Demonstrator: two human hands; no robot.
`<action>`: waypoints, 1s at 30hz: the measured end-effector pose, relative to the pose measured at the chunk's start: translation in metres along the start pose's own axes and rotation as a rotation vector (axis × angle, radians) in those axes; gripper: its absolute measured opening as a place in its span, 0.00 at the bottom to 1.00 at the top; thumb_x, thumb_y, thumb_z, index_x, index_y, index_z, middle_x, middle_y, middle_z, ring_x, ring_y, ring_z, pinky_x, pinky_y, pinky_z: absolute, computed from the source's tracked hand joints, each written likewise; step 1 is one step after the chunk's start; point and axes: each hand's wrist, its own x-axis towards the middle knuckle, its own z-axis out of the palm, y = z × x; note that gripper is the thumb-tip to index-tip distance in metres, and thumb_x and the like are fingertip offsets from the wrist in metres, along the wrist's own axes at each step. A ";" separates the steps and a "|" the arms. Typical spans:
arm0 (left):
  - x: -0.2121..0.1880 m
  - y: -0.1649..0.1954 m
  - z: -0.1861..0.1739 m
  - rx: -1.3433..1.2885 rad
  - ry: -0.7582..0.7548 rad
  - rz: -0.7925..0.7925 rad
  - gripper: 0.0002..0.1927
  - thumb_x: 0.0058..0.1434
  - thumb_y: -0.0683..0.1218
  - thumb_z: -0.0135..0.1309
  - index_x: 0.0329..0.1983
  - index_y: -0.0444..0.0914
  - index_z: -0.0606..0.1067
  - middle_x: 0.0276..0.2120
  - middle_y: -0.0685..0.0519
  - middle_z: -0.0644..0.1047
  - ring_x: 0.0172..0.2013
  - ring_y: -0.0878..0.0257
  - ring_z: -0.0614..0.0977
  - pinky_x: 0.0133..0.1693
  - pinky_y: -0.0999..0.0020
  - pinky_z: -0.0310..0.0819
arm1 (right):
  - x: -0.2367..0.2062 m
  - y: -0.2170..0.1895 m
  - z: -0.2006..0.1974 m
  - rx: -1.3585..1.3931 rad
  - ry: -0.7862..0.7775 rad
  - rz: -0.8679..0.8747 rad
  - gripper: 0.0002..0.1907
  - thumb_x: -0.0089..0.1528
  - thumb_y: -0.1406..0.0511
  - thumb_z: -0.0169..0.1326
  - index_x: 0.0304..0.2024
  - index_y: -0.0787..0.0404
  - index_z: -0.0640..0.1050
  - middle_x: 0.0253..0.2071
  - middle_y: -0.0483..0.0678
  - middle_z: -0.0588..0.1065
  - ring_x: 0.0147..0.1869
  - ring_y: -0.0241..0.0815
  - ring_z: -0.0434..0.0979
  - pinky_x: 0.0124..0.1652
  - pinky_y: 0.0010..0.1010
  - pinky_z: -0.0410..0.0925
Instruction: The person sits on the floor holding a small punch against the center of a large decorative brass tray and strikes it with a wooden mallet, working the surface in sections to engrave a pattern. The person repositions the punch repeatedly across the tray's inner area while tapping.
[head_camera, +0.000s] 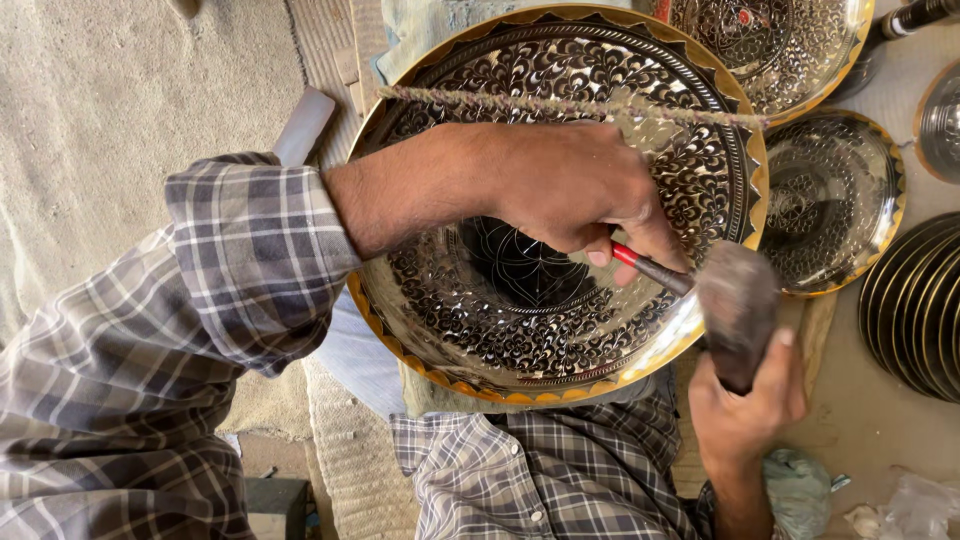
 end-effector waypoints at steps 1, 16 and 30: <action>-0.001 0.000 0.000 -0.007 0.015 0.009 0.32 0.53 0.44 0.67 0.63 0.54 0.76 0.49 0.57 0.84 0.43 0.57 0.86 0.42 0.53 0.78 | -0.007 0.009 -0.001 -0.220 -0.024 -0.113 0.50 0.49 0.80 0.59 0.70 0.65 0.50 0.43 0.70 0.73 0.41 0.62 0.79 0.43 0.48 0.74; -0.017 0.006 0.002 0.025 0.186 -0.015 0.31 0.57 0.44 0.67 0.65 0.52 0.74 0.47 0.59 0.85 0.40 0.64 0.86 0.45 0.57 0.80 | -0.026 0.050 0.002 0.314 0.005 0.156 0.60 0.65 0.86 0.56 0.79 0.46 0.33 0.46 0.59 0.70 0.43 0.48 0.72 0.47 0.37 0.70; -0.035 0.020 0.014 0.088 0.477 -0.205 0.28 0.57 0.42 0.65 0.63 0.48 0.76 0.53 0.54 0.83 0.45 0.58 0.87 0.40 0.59 0.83 | 0.033 0.029 -0.010 0.246 -0.239 -0.030 0.54 0.59 0.83 0.60 0.80 0.64 0.47 0.43 0.60 0.76 0.42 0.47 0.80 0.44 0.34 0.75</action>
